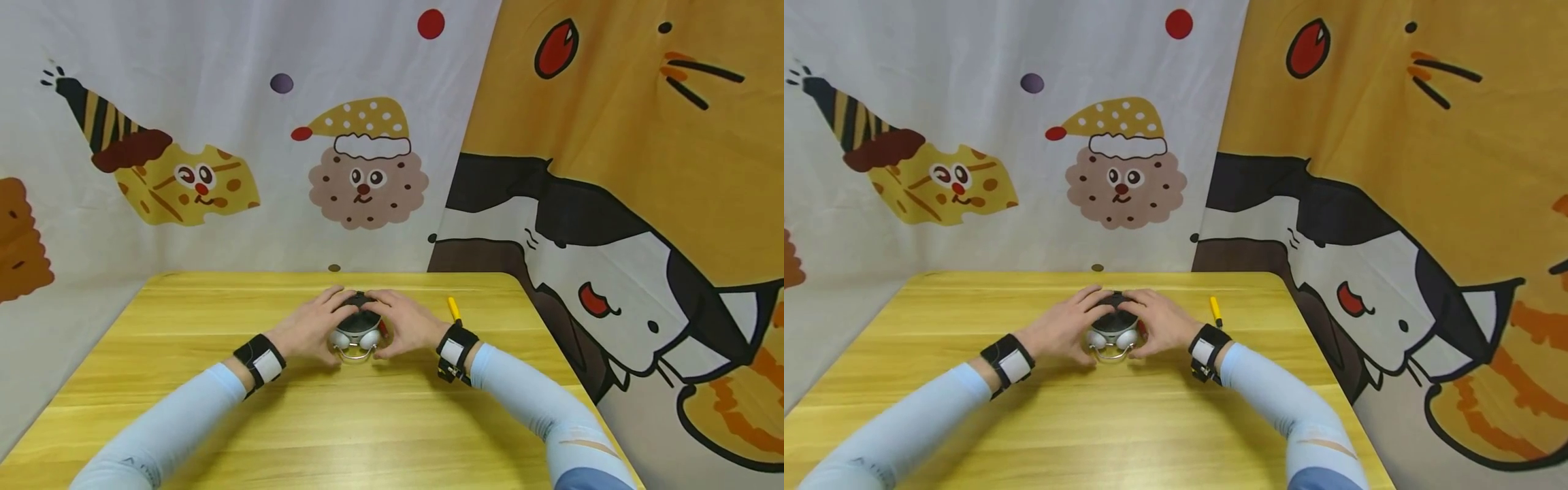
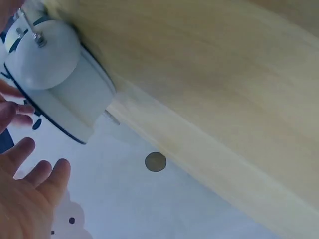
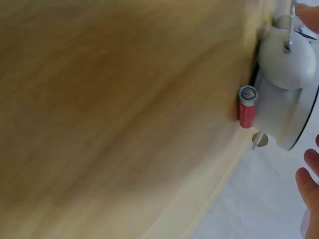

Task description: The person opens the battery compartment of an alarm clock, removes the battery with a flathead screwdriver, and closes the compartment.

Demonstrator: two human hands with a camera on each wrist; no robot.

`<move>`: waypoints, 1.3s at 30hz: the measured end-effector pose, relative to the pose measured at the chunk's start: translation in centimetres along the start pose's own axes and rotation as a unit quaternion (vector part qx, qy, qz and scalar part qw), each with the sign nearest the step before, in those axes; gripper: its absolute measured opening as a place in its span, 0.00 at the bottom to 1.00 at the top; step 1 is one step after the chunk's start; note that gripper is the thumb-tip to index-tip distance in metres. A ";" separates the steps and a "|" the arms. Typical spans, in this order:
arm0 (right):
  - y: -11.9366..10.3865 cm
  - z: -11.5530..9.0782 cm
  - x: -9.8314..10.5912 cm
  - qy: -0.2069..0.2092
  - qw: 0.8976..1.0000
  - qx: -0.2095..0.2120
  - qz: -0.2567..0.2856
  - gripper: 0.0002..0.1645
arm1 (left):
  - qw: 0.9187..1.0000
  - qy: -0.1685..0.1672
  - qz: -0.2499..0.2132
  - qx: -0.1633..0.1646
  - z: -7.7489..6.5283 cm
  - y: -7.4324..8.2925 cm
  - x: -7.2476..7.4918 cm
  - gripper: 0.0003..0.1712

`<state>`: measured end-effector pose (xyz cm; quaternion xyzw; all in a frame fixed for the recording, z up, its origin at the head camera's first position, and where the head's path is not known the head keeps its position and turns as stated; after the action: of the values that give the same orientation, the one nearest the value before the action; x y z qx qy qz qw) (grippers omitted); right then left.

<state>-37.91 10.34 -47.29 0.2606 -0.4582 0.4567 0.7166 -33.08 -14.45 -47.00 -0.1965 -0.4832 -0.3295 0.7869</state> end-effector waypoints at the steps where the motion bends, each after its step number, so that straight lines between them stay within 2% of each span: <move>1: 0.0 -0.1 -0.1 -0.003 1.000 0.000 -0.006 0.64 | 1.000 -0.006 -0.003 0.000 0.0 0.0 -0.1 0.63; 3: -0.2 -0.2 -0.3 -0.012 1.000 -0.003 -0.016 0.62 | 1.000 -0.011 -0.008 0.001 0.0 0.1 -0.3 0.57; 6: -0.3 -0.5 -0.6 -0.023 0.999 -0.006 -0.033 0.56 | 1.000 0.000 -0.011 -0.008 -0.1 -0.1 -0.9 0.51; 11: -0.6 -0.8 -0.9 -0.013 0.998 0.000 -0.060 0.49 | 1.000 0.014 -0.014 -0.015 -0.2 -0.1 -1.3 0.45; 20: -1.2 -0.6 -1.1 0.008 0.998 0.014 -0.057 0.45 | 1.000 0.006 -0.016 -0.014 -0.2 0.0 -1.0 0.47; 29: -1.5 -0.4 -1.1 0.007 0.999 -0.001 -0.039 0.43 | 1.000 -0.019 -0.010 -0.016 0.0 0.4 -0.6 0.47; 35: -1.5 0.3 -0.9 -0.005 0.999 0.010 -0.037 0.42 | 0.999 -0.038 -0.020 -0.014 0.3 0.5 0.0 0.47; 39: -1.2 0.8 -0.5 -0.022 0.999 -0.007 -0.024 0.43 | 0.998 -0.048 -0.047 0.003 0.7 0.4 0.6 0.46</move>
<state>-37.22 8.94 -47.36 0.2766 -0.4707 0.4305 0.7188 -32.98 -13.94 -46.13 -0.1867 -0.5304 -0.3544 0.7472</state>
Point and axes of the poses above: each hand's wrist, its own z-axis towards the middle knuckle, its own x-axis out of the back of the hand, y = z × x, the point moved 3 cm from there along z, towards the middle knuckle, and after that the axes turned 13 degrees about y, right-handed, at the moved point
